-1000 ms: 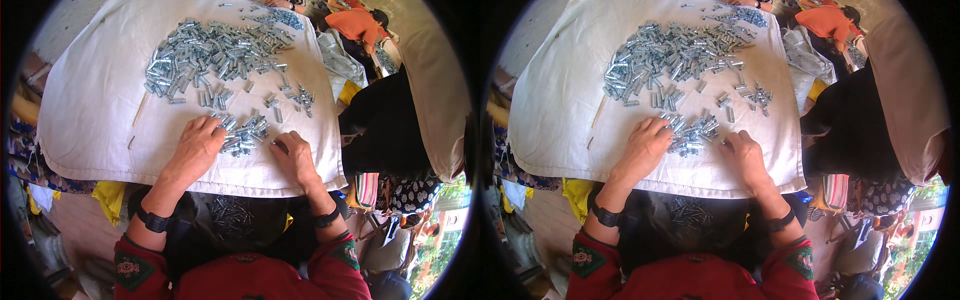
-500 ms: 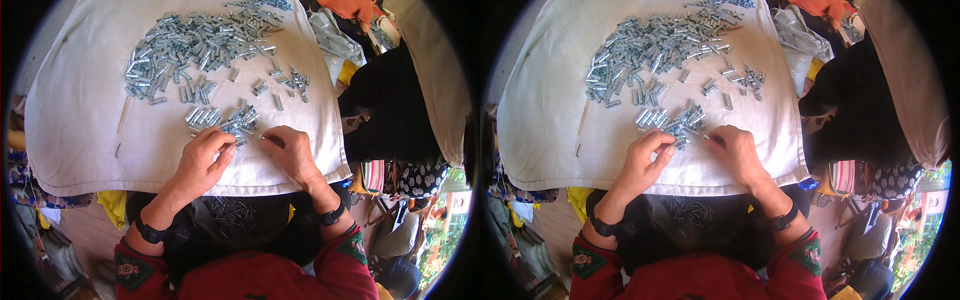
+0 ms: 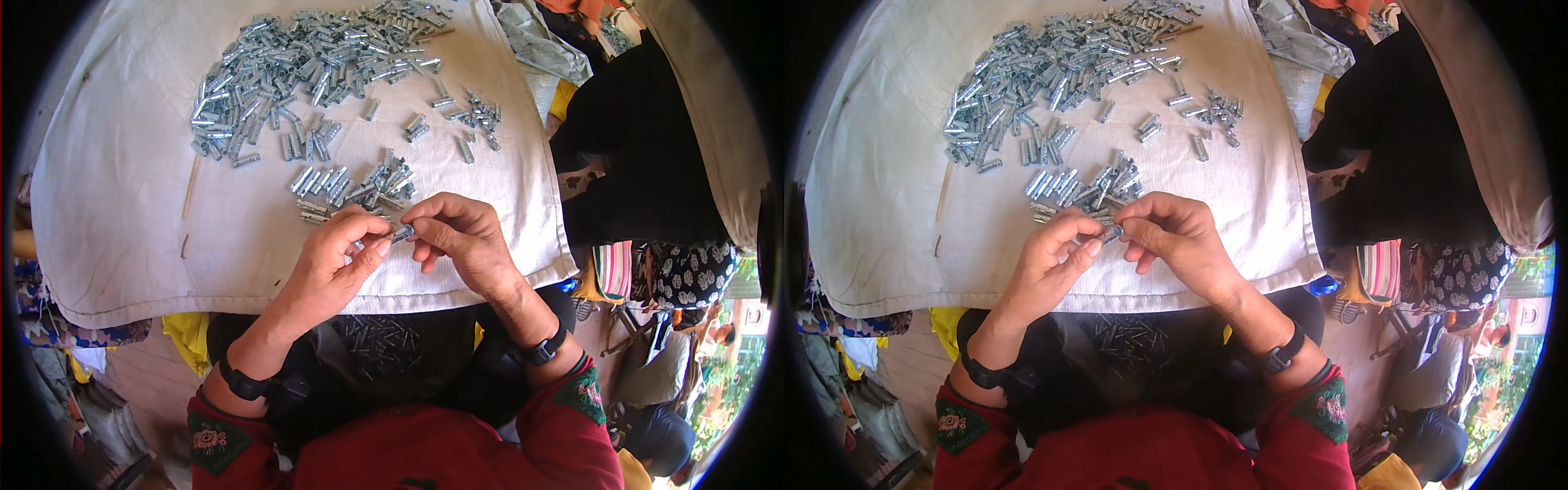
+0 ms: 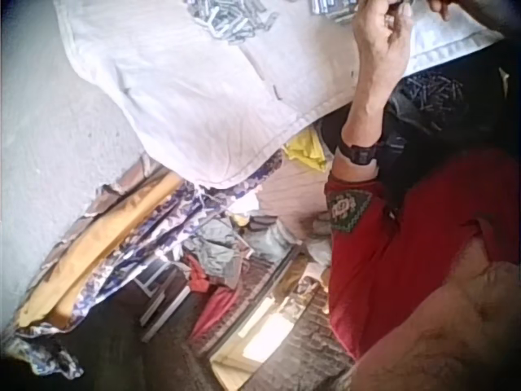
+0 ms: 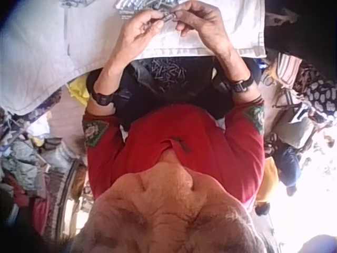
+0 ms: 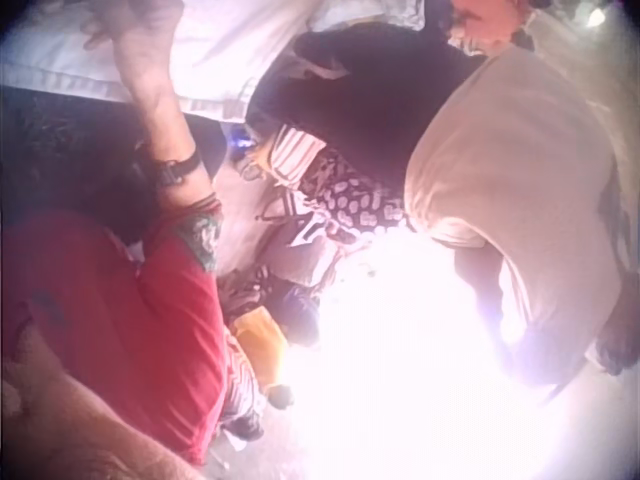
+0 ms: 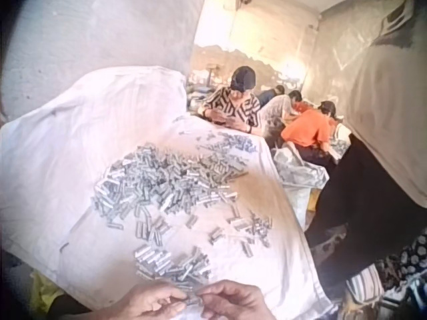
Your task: Assembling small metal components by hand, then placing them into a bag.
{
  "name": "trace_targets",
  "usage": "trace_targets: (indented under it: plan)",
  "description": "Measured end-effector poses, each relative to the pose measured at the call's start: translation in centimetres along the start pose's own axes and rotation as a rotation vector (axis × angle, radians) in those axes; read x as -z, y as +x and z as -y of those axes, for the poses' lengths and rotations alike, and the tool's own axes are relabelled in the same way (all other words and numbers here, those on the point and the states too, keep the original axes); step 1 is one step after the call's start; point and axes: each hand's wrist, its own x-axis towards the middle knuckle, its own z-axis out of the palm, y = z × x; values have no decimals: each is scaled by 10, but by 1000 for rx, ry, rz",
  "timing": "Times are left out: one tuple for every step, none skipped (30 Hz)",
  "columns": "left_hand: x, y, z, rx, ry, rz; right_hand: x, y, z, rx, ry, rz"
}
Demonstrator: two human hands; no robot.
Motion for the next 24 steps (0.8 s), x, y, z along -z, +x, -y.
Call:
trace_targets:
  plan:
    - [0, 0, 1, -4, -25, 7, -1, 1, -1, 10, 6, -10]
    - [0, 1, 0, -2, -24, 5, -3, 0, -1, 8, 7, -8]
    - [0, 2, -1, -2, -61, 27, -6, -1, -1, 16, 3, 3]
    - [0, 3, -3, -3, -97, 49, -8, -2, -1, 24, -1, 14]
    - [3, 3, -3, -2, -97, 47, -7, 0, -3, 23, -1, 16]
    - [5, 3, -4, 16, -24, 86, -5, 1, -7, 23, -42, 10]
    - [6, 2, -4, 34, 48, 126, -4, 1, -9, 23, -83, 4]
    - [6, 1, -3, 35, 47, 126, -2, 2, -8, 22, -84, 4]
    - [5, 0, -1, 75, 27, 112, 0, 3, -6, 16, -156, 2]
    - [5, -1, 0, 116, 8, 99, 2, 3, -4, 10, -229, 0]
    - [6, -2, -2, 118, 9, 96, 4, 3, -3, 9, -228, 4]
    - [7, -3, -5, 245, -199, 54, 6, 3, -1, -38, -185, 31]
    - [8, -3, -7, 372, -408, 10, 6, 3, 0, -85, -142, 58]
    - [9, -4, -8, 420, -459, -35, 3, 2, 2, -128, -49, 61]
    - [10, -3, -9, 421, -458, -36, 3, 1, 2, -128, -47, 62]
    - [11, -2, -10, 444, -518, -50, 3, 1, 2, -154, -20, 93]
    - [11, -2, -11, 466, -579, -64, 2, 1, 1, -180, 7, 123]
    - [11, -1, -12, 472, -547, -65, 0, 0, 2, -181, 8, 122]
    - [11, -1, -13, 474, -547, -64, -5, -2, 3, -176, -8, 100]
    - [11, 0, -13, 478, -548, -59, -8, -2, 3, -172, -25, 77]
    - [10, 1, -13, 481, -548, -55, -8, -2, 2, -172, -23, 77]
    - [9, 1, -14, 482, -547, -54, -8, -2, 1, -130, -18, 89]
    - [8, 1, -15, 482, -547, -78, -8, -2, 0, -88, -14, 100]
    - [8, 1, -14, 481, -547, -103, -9, -2, 1, -89, -14, 99]
